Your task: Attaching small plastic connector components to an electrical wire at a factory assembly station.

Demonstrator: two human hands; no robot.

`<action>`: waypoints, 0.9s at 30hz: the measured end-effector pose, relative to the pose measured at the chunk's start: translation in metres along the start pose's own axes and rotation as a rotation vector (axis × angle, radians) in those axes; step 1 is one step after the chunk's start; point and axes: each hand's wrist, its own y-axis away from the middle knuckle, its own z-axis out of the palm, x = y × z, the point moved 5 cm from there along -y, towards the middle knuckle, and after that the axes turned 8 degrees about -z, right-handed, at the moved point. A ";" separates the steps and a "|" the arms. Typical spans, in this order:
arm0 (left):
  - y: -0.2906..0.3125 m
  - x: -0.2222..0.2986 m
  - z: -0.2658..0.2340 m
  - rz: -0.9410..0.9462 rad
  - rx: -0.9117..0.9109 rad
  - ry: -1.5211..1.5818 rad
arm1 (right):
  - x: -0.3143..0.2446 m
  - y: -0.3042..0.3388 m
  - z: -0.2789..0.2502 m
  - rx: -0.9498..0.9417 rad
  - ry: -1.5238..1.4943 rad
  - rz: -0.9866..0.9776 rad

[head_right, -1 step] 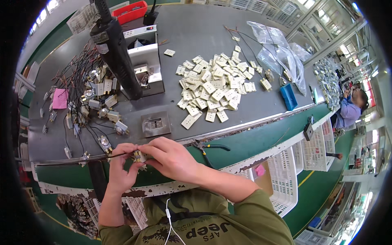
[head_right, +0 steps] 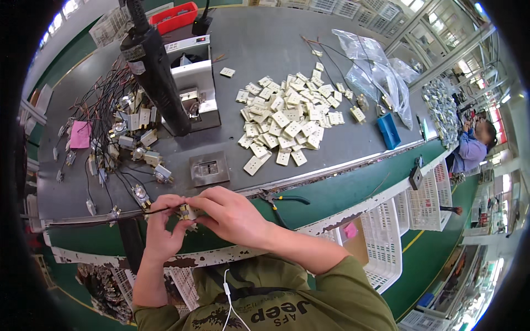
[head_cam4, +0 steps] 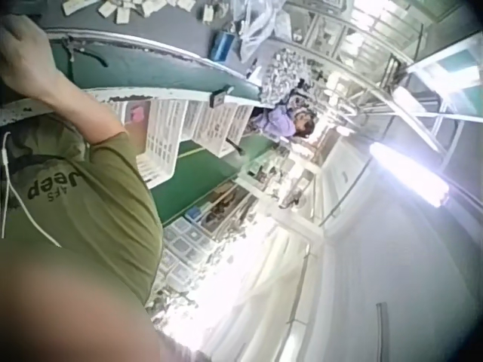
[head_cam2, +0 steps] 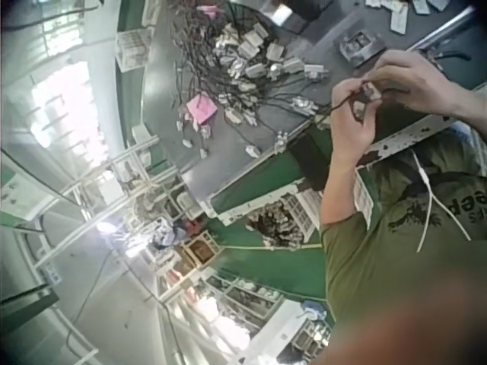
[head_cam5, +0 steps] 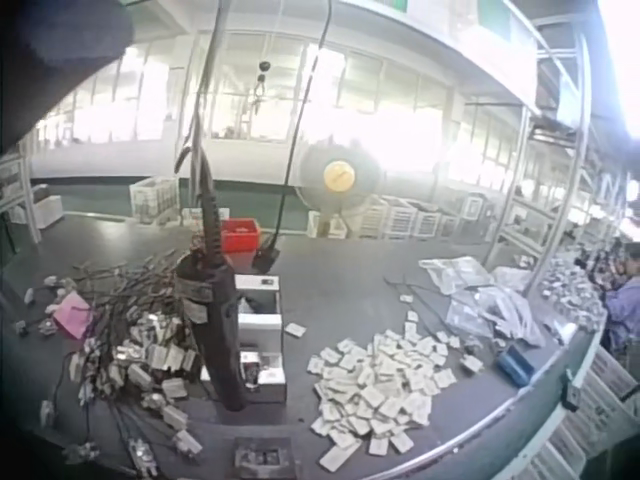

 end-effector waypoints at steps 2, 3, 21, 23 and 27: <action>0.000 0.000 -0.001 -0.108 -0.041 0.001 | -0.001 0.000 -0.007 -0.017 -0.018 0.040; 0.001 0.002 -0.001 -0.086 -0.082 -0.006 | -0.002 -0.002 -0.012 -0.041 -0.079 0.066; 0.448 -0.241 -0.298 -0.536 1.595 0.184 | 0.116 0.070 -0.111 0.492 0.108 0.376; 0.526 -0.306 -0.241 -0.392 1.669 0.883 | 0.123 0.066 -0.101 0.460 0.088 0.363; 0.523 -0.354 -0.161 -0.504 1.791 1.012 | 0.121 0.068 -0.104 0.448 0.119 0.350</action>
